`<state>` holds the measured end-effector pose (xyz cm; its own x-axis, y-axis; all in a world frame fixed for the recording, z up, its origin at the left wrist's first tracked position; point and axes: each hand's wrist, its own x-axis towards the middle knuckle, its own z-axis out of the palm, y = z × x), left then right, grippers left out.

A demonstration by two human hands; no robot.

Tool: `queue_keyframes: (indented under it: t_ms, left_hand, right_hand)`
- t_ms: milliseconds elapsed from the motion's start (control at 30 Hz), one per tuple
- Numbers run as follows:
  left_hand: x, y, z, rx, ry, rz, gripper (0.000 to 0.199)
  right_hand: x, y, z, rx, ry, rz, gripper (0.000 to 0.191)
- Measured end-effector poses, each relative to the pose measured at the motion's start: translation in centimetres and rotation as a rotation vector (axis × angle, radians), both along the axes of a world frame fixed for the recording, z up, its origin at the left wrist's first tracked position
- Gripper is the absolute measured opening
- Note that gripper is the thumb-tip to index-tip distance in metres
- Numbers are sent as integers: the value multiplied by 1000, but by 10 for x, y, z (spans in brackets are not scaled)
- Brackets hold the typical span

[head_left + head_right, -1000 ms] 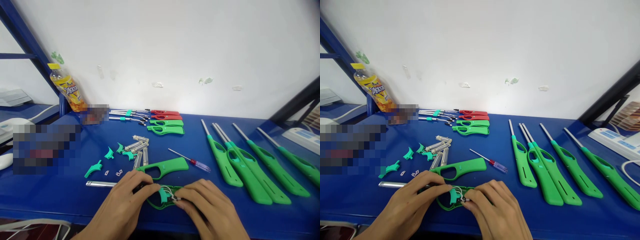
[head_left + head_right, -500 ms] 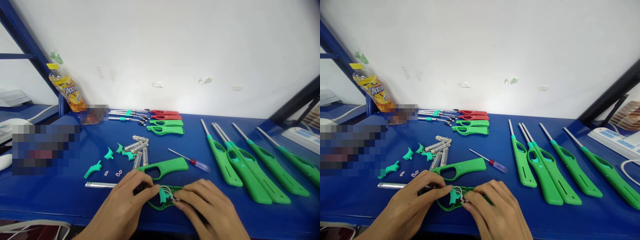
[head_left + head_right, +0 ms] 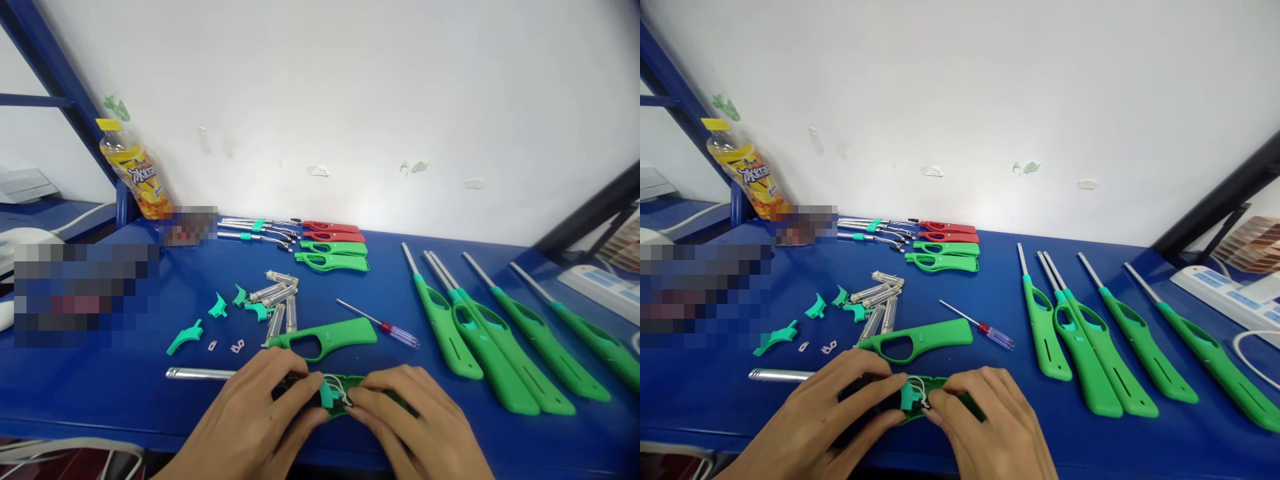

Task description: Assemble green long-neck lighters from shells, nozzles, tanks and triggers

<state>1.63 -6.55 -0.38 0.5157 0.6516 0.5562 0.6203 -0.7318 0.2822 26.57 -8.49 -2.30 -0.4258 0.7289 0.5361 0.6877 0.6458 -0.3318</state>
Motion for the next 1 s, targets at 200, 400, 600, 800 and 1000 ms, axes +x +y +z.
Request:
queue_keyframes:
  t_ms: [200, 400, 600, 800, 1000]
  left_hand:
    - [3, -1, -2, 57, -36, 22, 23]
    - [1, -1, -1, 84, -9, 25, 24]
    - [2, -1, -6, 87, -59, 13, 19]
    - [1, -2, -6, 26, -27, -7, 16]
    - [-2, -2, -8, 12, -28, -8, 16]
  right_hand:
    - [-6, -2, -4, 17, 6, -37, 16]
    - [-7, -1, -5, -14, 45, -45, 16]
    - [-8, -1, -4, -2, 49, -26, 19]
    - [-8, -5, -2, 5, -35, -28, 19]
    - [-11, -4, 1, 36, -51, -36, 16]
